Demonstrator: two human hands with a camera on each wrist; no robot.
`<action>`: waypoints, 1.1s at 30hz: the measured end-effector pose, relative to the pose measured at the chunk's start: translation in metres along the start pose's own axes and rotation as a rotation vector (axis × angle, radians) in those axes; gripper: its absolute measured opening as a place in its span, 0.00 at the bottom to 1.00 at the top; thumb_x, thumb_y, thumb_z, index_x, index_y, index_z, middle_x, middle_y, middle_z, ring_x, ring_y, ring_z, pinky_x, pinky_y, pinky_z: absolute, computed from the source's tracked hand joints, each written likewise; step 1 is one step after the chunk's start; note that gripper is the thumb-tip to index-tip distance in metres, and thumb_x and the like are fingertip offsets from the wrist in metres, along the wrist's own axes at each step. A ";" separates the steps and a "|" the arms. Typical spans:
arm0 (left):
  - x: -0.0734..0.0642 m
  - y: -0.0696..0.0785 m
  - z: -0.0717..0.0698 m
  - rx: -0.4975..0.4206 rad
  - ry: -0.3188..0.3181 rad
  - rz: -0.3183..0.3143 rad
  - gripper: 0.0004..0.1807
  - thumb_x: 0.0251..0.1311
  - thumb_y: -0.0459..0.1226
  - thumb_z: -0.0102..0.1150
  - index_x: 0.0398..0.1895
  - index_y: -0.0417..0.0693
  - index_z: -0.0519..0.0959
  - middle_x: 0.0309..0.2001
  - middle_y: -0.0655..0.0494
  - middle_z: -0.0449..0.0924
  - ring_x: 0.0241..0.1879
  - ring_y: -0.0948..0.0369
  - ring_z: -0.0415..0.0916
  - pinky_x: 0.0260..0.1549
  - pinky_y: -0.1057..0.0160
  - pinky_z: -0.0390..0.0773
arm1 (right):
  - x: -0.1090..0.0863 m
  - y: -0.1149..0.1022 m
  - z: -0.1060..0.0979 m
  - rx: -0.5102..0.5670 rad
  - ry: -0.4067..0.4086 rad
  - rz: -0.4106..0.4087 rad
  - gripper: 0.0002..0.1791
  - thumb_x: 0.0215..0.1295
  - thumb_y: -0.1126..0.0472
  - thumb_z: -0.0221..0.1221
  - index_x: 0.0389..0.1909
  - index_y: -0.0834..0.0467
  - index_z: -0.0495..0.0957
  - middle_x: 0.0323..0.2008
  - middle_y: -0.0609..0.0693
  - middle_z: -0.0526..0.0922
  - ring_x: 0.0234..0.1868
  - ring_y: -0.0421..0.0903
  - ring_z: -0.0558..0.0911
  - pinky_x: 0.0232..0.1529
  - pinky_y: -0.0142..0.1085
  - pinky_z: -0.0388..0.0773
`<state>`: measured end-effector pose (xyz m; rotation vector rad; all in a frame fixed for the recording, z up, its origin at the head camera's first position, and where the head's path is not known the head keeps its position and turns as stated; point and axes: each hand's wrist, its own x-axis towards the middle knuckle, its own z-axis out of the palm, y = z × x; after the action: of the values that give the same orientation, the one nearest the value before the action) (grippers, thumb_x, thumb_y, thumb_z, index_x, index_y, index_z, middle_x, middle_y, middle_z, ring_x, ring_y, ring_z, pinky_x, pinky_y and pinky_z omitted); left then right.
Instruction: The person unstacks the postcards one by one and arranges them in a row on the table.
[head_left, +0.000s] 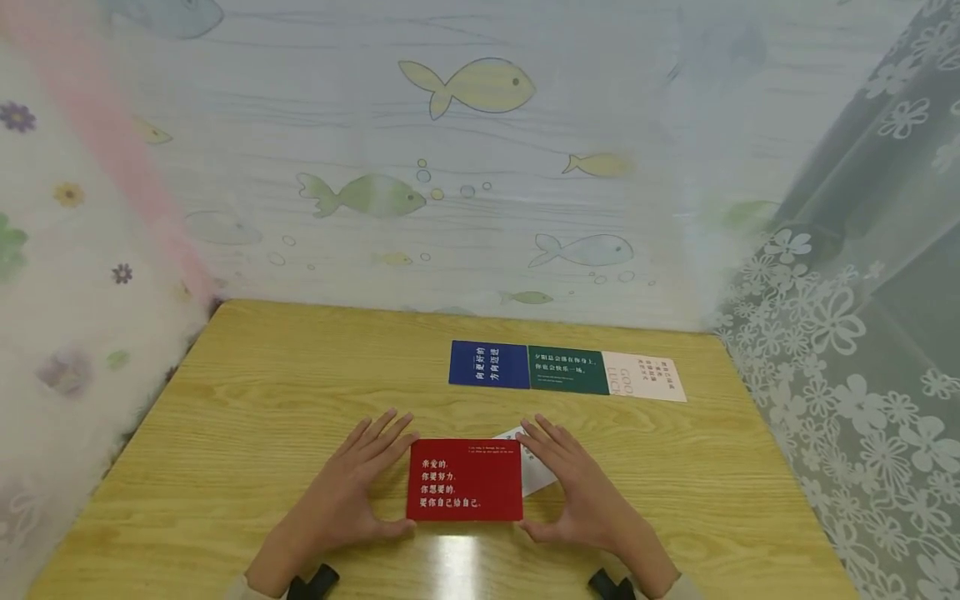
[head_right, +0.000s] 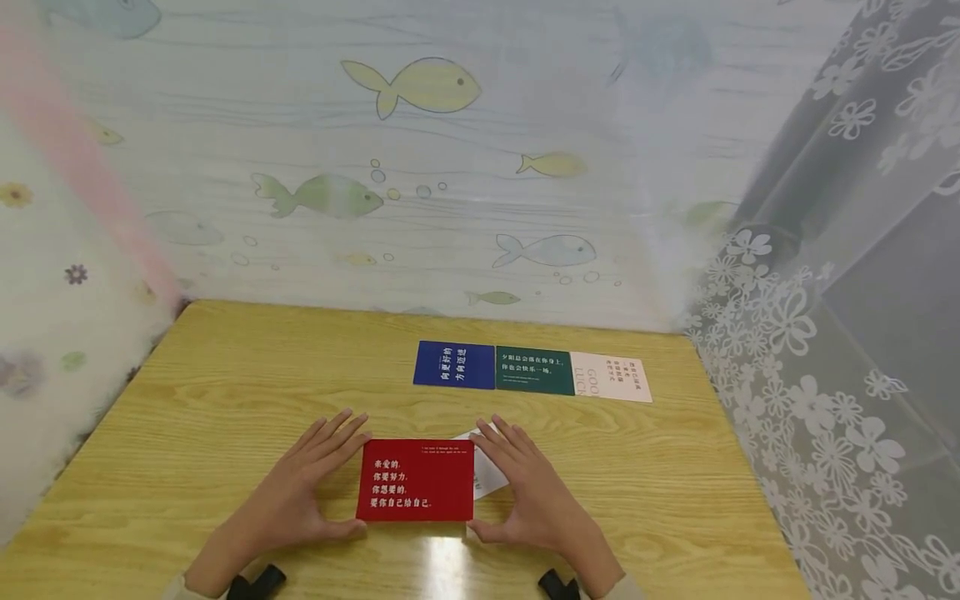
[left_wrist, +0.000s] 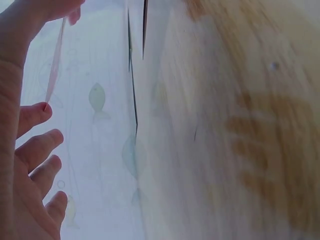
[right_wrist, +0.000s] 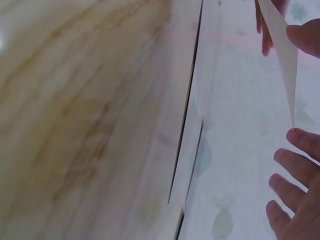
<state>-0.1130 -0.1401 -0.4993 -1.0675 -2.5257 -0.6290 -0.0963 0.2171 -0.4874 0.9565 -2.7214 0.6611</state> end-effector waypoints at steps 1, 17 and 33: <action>0.000 0.000 0.000 0.003 0.004 0.000 0.61 0.33 0.61 0.81 0.75 0.49 0.68 0.78 0.52 0.61 0.75 0.44 0.60 0.80 0.60 0.39 | 0.000 0.000 0.000 0.005 -0.001 -0.002 0.58 0.43 0.38 0.78 0.76 0.51 0.64 0.79 0.44 0.60 0.79 0.53 0.59 0.80 0.34 0.48; -0.003 -0.003 -0.001 0.048 -0.058 -0.059 0.61 0.39 0.63 0.77 0.79 0.52 0.62 0.80 0.54 0.56 0.77 0.47 0.57 0.80 0.59 0.39 | 0.010 -0.001 0.000 -0.129 0.005 -0.078 0.59 0.42 0.35 0.77 0.74 0.58 0.67 0.79 0.48 0.60 0.79 0.55 0.58 0.81 0.34 0.38; -0.006 -0.008 -0.002 0.054 -0.094 -0.104 0.60 0.40 0.60 0.78 0.77 0.46 0.64 0.80 0.52 0.57 0.77 0.47 0.56 0.77 0.48 0.54 | 0.023 -0.002 0.004 -0.188 -0.020 -0.092 0.57 0.43 0.32 0.74 0.73 0.57 0.69 0.80 0.49 0.57 0.80 0.56 0.55 0.82 0.35 0.36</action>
<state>-0.1141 -0.1495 -0.5028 -0.9738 -2.6770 -0.5462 -0.1130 0.2011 -0.4830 1.0384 -2.6792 0.3736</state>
